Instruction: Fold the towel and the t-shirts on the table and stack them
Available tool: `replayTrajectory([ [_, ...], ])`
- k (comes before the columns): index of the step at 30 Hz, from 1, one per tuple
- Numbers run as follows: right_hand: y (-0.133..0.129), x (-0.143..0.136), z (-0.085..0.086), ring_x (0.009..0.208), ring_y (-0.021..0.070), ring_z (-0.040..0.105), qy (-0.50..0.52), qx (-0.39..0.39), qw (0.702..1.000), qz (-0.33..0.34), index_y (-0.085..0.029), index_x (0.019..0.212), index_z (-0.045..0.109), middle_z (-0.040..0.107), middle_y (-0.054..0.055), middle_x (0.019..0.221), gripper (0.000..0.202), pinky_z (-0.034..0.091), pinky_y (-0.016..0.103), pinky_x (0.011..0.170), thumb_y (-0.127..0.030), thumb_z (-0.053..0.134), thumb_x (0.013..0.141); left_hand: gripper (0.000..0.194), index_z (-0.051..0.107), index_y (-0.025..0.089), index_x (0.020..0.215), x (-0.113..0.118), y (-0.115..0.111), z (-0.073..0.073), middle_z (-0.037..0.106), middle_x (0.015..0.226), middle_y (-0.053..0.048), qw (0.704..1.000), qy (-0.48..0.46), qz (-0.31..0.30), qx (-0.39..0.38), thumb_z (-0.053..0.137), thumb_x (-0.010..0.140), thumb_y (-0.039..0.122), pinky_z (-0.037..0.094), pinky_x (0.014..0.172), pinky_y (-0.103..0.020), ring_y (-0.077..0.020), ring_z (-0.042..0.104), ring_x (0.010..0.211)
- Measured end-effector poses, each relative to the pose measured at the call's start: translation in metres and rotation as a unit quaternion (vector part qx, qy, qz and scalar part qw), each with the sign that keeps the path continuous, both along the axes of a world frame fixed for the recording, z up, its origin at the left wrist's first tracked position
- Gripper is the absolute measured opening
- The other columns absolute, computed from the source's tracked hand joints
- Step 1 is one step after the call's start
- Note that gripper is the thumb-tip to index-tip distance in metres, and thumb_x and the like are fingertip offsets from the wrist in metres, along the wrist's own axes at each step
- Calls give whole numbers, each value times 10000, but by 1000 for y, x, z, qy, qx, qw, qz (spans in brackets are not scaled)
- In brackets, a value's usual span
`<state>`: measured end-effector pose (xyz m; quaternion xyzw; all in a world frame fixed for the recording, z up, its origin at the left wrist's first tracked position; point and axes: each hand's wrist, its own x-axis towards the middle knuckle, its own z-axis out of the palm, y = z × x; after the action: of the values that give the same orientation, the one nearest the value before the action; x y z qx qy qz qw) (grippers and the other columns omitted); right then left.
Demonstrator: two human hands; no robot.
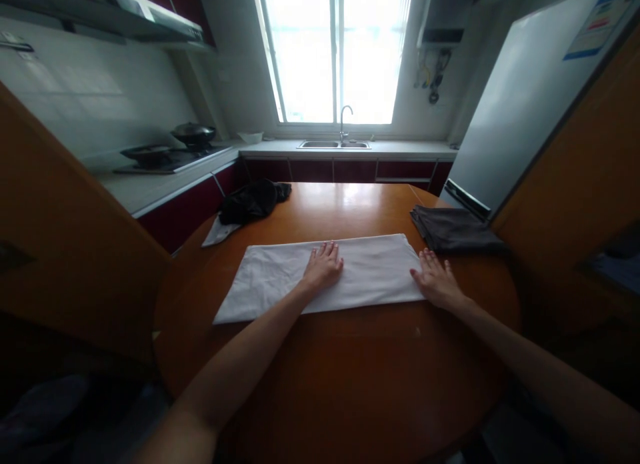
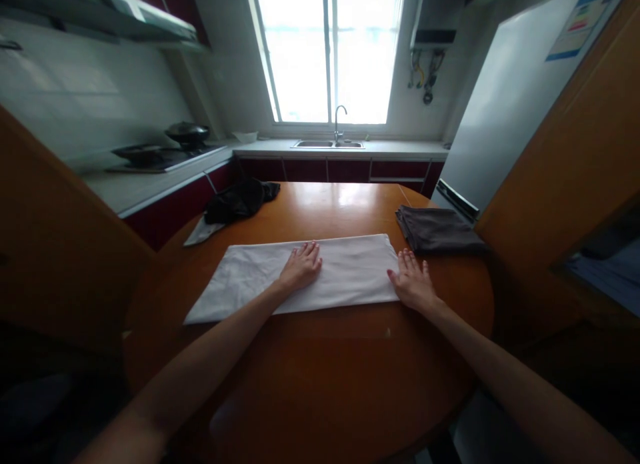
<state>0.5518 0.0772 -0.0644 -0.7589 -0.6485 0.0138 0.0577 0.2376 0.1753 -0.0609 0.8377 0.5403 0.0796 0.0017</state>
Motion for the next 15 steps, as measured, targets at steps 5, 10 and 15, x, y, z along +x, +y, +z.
replayTrajectory([
  [5,16,-68,21,1548,250,171,31,74,995,65,-5,1575,268,198,163,1666,638,151,505,1240,-309,225,1016,562,374,138,1555,15,-23,10,320,1637,-128,999,-11,-47,20,277,1025,297,239,1212,-557,-285,257,1525],
  [10,23,-144,8,1532,250,232,61,48,984,162,-33,1562,328,264,166,1646,621,201,478,1228,-202,315,965,570,337,125,1570,29,-48,-7,304,1643,-135,996,6,-83,16,285,1031,303,227,1219,-536,-294,254,1525],
  [15,21,-146,-7,1528,242,245,76,28,984,160,-40,1562,340,285,151,1641,614,179,428,1238,-225,325,976,570,339,137,1570,28,-49,-16,300,1646,-126,997,7,-81,16,317,1024,298,219,1224,-531,-292,216,1537],
])
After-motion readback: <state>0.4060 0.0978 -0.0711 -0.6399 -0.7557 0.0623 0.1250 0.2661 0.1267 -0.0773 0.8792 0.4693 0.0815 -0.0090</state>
